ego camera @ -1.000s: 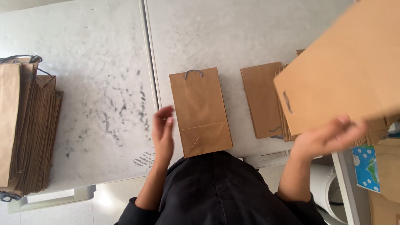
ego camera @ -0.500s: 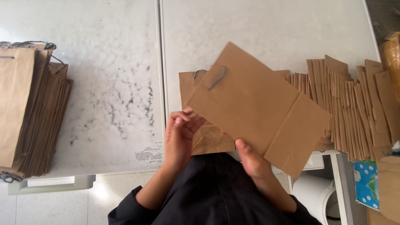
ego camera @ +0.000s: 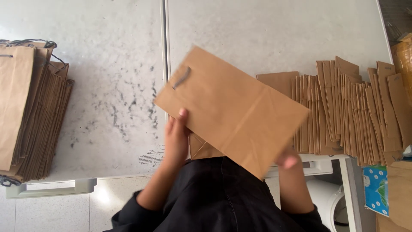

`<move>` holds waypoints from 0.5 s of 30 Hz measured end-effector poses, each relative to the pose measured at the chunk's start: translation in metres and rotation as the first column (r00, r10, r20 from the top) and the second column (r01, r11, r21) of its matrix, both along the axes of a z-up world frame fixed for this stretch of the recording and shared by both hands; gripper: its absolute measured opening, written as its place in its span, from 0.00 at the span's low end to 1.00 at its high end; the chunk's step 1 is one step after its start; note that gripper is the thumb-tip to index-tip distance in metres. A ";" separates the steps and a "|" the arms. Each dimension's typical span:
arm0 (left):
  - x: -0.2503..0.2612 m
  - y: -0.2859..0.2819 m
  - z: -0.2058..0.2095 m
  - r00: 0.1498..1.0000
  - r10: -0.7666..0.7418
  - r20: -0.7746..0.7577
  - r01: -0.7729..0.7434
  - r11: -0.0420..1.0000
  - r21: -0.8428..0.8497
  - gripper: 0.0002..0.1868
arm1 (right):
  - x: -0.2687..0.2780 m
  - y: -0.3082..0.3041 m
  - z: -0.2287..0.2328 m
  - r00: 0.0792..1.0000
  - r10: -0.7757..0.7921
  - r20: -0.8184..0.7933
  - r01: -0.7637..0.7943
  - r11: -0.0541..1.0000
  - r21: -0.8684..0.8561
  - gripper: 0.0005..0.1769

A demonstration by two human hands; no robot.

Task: The person repeatedly picks up flat brown paper bags from a pile on the right and places them onto a growing stack on the left. They occasionally adjust the alignment of the stack and move completed stacks aside to make room for new ones.

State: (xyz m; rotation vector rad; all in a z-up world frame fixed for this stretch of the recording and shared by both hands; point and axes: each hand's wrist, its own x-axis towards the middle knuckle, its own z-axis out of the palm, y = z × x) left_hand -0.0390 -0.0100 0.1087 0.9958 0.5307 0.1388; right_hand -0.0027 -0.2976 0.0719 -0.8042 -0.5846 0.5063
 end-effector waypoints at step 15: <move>0.008 -0.005 -0.020 0.999 -0.014 0.030 0.002 0.934 0.358 0.16 | -0.016 0.055 -0.010 0.764 -0.454 0.459 0.636 0.410 -0.653 0.20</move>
